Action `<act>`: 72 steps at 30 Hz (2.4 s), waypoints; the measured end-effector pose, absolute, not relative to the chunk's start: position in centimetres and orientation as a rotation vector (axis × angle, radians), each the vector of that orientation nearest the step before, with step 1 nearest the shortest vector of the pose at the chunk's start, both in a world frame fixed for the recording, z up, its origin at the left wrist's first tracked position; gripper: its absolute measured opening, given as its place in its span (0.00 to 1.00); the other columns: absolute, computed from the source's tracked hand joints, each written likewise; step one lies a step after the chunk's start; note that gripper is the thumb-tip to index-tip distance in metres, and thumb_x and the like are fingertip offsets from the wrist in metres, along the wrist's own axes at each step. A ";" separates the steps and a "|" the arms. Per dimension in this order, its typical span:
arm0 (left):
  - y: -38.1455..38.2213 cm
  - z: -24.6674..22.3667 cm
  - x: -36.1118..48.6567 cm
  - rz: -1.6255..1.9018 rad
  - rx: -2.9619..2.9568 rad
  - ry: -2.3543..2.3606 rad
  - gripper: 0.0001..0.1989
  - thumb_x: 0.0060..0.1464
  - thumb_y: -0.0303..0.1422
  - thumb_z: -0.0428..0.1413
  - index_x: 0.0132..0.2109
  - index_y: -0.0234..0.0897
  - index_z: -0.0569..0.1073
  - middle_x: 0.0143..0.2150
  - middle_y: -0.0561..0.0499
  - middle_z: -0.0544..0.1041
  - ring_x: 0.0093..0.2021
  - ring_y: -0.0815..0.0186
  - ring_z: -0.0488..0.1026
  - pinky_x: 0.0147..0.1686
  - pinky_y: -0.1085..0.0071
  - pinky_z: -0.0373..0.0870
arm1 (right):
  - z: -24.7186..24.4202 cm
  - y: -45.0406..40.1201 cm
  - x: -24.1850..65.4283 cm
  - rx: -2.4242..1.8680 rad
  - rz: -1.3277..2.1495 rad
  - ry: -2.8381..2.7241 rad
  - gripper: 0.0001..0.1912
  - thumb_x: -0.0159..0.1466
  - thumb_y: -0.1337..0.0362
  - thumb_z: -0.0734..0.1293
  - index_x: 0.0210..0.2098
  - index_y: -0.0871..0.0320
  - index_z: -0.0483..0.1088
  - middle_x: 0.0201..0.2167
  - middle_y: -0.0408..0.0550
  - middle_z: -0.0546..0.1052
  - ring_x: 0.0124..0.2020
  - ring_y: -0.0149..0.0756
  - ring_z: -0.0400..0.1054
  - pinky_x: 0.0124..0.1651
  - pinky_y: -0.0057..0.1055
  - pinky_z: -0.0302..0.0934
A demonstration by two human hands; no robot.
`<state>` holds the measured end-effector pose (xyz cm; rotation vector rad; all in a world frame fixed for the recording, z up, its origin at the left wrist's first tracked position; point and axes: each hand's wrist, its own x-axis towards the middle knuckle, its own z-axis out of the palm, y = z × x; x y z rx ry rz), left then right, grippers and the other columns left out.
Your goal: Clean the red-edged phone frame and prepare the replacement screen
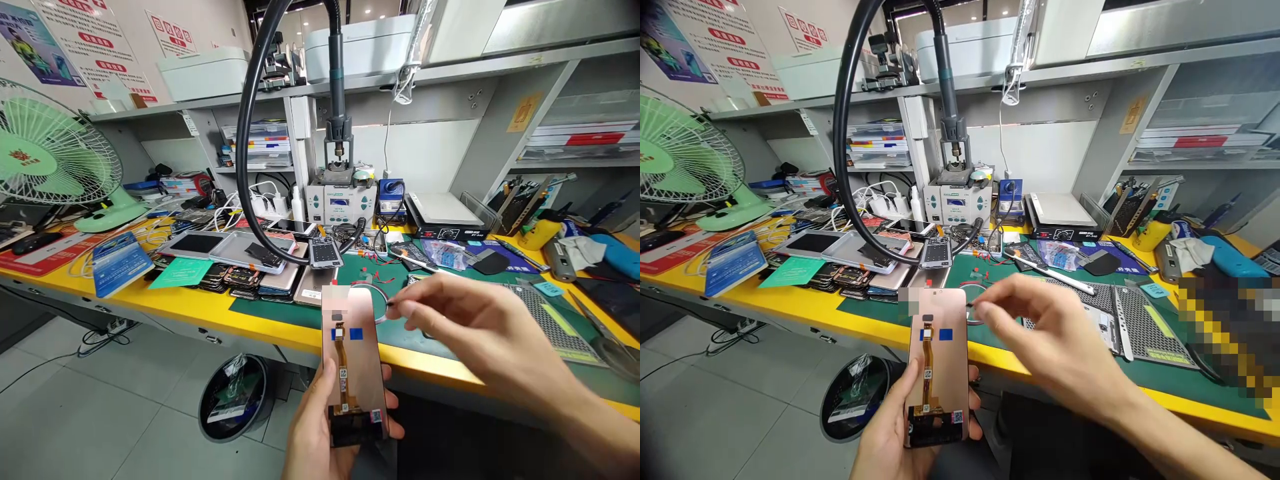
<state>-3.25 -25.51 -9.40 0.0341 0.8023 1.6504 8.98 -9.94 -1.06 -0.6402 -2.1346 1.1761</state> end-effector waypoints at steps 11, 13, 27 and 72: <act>-27.9 -9.2 -5.8 1.722 0.019 0.883 0.16 0.64 0.36 0.57 0.52 0.32 0.82 0.46 0.33 0.84 0.39 0.46 0.82 0.36 0.52 0.82 | -3.0 -0.1 5.7 -1.198 1.297 -2.512 0.13 0.71 0.57 0.70 0.46 0.60 0.75 0.43 0.48 0.79 0.36 0.36 0.75 0.38 0.35 0.73; -27.9 -9.1 -5.8 1.717 0.014 0.892 0.16 0.63 0.37 0.57 0.50 0.31 0.83 0.45 0.33 0.85 0.37 0.46 0.82 0.36 0.52 0.81 | -3.2 0.1 4.5 -1.214 1.276 -2.604 0.15 0.72 0.57 0.69 0.53 0.59 0.73 0.49 0.50 0.78 0.44 0.40 0.76 0.45 0.41 0.74; -27.5 -10.3 -6.0 1.666 0.056 0.692 0.25 0.68 0.45 0.51 0.52 0.29 0.83 0.47 0.33 0.84 0.40 0.48 0.81 0.38 0.54 0.79 | -3.0 -3.5 2.0 -1.007 0.794 -2.755 0.15 0.72 0.55 0.67 0.51 0.59 0.76 0.44 0.50 0.80 0.41 0.40 0.76 0.44 0.40 0.73; -26.7 -12.6 -2.8 1.539 0.082 0.693 0.34 0.66 0.54 0.49 0.50 0.24 0.83 0.39 0.37 0.85 0.34 0.55 0.81 0.39 0.64 0.73 | -1.2 -10.2 4.4 -0.333 0.490 -2.567 0.09 0.65 0.69 0.66 0.28 0.54 0.72 0.34 0.51 0.80 0.35 0.39 0.75 0.38 0.33 0.70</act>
